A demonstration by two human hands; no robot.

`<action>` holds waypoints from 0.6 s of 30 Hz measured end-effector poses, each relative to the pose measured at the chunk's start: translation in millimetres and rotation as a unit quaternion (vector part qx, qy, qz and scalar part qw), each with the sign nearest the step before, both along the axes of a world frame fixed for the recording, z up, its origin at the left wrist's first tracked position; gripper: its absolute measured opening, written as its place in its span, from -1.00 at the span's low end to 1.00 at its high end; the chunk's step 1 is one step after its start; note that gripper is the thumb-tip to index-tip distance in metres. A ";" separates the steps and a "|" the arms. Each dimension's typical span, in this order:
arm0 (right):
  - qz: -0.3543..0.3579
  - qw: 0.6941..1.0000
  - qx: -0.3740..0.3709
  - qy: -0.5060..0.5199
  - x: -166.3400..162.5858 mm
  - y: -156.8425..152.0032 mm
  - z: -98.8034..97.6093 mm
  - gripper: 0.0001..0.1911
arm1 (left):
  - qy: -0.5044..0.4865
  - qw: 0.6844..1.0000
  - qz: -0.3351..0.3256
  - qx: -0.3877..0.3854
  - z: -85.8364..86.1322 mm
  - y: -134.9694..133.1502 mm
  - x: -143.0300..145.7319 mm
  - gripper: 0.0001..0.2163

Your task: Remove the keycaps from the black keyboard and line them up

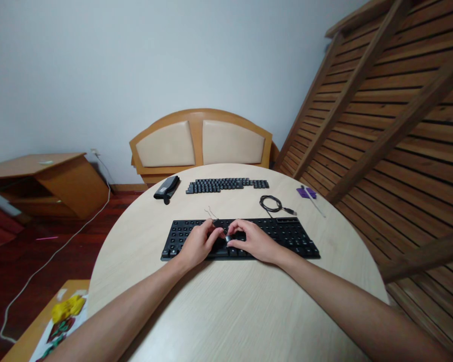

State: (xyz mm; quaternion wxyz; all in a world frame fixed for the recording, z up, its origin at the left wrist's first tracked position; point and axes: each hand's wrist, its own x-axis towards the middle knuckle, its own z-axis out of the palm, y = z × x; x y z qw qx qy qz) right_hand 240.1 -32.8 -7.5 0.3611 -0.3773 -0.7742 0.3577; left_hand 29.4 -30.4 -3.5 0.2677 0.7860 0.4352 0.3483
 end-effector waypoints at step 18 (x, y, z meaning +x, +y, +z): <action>0.001 0.997 -0.070 0.032 0.4 5.6 -13.3 -0.75 | 0.011 1.000 0.010 0.025 -0.3 -2.3 0.0 -0.75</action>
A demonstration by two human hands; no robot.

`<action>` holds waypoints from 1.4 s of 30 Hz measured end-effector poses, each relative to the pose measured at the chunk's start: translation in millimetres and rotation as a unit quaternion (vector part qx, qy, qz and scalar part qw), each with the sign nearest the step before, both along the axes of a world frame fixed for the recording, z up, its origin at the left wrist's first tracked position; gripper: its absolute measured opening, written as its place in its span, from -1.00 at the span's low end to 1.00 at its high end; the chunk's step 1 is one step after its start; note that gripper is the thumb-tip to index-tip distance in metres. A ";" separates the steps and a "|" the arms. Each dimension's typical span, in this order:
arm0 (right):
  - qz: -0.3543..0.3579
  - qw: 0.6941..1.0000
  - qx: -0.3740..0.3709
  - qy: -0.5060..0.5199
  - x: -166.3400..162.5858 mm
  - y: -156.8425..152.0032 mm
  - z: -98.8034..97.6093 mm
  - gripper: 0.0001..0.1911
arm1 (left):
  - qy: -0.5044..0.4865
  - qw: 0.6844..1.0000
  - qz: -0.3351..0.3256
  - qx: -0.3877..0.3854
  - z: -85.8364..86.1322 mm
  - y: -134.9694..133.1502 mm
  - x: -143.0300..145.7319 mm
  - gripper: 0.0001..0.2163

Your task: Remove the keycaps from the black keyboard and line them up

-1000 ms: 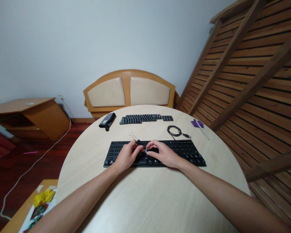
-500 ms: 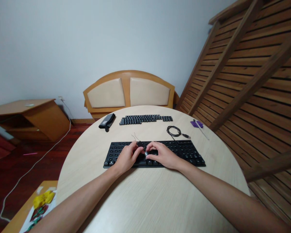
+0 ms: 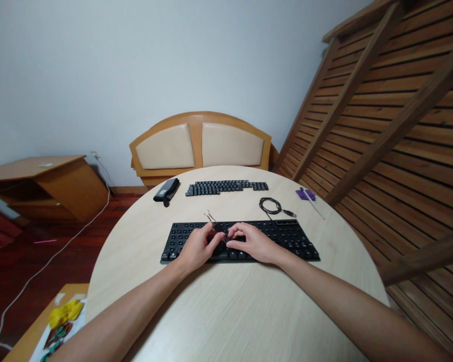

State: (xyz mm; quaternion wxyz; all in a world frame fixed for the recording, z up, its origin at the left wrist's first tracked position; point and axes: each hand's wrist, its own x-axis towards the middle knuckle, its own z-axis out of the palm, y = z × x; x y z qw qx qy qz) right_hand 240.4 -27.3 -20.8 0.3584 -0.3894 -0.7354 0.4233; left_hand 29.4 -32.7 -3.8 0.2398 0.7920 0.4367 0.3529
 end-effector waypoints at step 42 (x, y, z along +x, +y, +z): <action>-0.004 0.968 0.183 -0.173 -2.3 -7.8 20.4 -0.86 | 0.042 0.999 0.021 -0.023 -1.1 -0.3 0.6 -0.81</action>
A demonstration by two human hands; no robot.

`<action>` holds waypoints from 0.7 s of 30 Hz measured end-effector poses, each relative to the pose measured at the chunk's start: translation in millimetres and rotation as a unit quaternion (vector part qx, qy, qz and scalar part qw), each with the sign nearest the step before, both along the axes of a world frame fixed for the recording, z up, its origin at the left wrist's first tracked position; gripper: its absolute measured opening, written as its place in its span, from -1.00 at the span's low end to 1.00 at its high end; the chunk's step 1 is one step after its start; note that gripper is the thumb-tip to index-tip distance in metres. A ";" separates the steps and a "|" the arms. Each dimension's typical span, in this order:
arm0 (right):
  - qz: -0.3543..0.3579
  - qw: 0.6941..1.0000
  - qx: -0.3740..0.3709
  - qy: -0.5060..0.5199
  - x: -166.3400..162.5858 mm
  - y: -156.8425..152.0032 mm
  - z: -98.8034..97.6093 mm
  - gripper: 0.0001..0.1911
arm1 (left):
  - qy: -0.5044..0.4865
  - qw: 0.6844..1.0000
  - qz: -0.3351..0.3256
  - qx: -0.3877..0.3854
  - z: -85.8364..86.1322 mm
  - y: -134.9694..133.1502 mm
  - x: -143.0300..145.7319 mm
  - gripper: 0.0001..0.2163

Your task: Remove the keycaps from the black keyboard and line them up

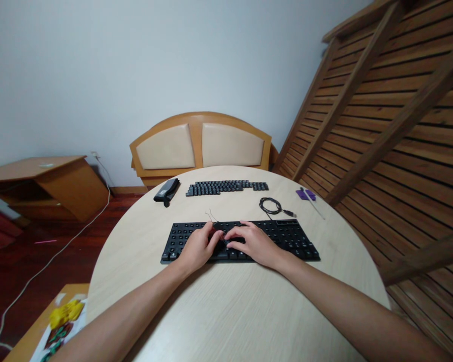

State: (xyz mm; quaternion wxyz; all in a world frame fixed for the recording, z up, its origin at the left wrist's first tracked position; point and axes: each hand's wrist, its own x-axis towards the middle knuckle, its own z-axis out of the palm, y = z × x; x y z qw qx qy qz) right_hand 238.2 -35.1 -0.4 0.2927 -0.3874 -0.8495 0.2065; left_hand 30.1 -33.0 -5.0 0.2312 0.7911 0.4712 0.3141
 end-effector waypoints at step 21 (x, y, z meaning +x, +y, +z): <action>0.031 0.970 0.221 -0.098 -0.4 -5.6 9.2 -0.86 | -0.140 0.988 -0.037 -0.060 -7.8 8.7 -0.9 -0.81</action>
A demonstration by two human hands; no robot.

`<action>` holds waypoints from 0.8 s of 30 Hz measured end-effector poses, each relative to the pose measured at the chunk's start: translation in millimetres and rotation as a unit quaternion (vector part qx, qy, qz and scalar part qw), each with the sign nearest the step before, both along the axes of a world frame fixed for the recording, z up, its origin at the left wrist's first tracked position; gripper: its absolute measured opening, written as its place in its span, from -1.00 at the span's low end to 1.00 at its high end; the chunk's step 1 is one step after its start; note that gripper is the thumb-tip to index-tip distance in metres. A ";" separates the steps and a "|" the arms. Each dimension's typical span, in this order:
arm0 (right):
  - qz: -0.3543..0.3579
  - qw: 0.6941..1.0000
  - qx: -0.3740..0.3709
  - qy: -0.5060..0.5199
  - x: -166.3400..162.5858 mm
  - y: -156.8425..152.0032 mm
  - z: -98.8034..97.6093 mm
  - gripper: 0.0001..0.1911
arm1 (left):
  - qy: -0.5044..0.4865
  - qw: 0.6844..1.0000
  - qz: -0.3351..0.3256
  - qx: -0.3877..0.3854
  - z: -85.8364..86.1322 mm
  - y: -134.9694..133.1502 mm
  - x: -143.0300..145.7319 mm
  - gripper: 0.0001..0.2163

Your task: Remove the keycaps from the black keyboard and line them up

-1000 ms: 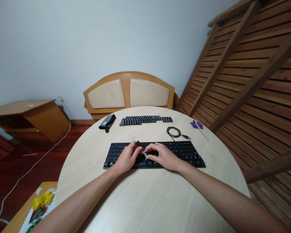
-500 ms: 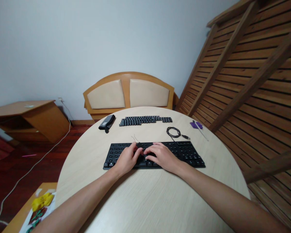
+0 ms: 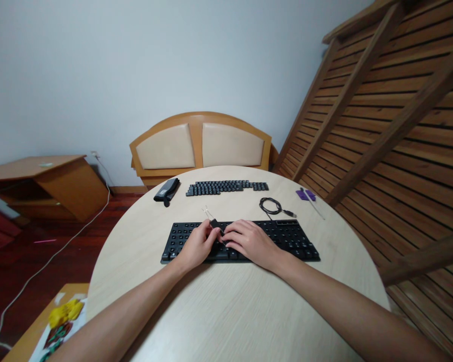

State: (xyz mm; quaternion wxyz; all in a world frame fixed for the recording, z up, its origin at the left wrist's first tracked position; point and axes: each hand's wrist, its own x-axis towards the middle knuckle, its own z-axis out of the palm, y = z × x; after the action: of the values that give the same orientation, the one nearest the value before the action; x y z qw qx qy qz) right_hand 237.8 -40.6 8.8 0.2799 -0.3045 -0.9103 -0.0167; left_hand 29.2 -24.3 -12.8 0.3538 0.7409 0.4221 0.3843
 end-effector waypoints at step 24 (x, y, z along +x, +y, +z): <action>-0.266 0.947 -0.137 -0.119 3.8 124.1 8.7 -0.75 | 0.067 0.997 0.028 0.000 10.7 -8.3 1.7 -0.79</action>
State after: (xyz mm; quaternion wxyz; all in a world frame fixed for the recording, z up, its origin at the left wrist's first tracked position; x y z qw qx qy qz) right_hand 241.6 83.5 17.4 0.1108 -0.5665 -0.8166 -0.0022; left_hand 30.9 -32.6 -2.1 0.3140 0.7526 0.4656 0.3438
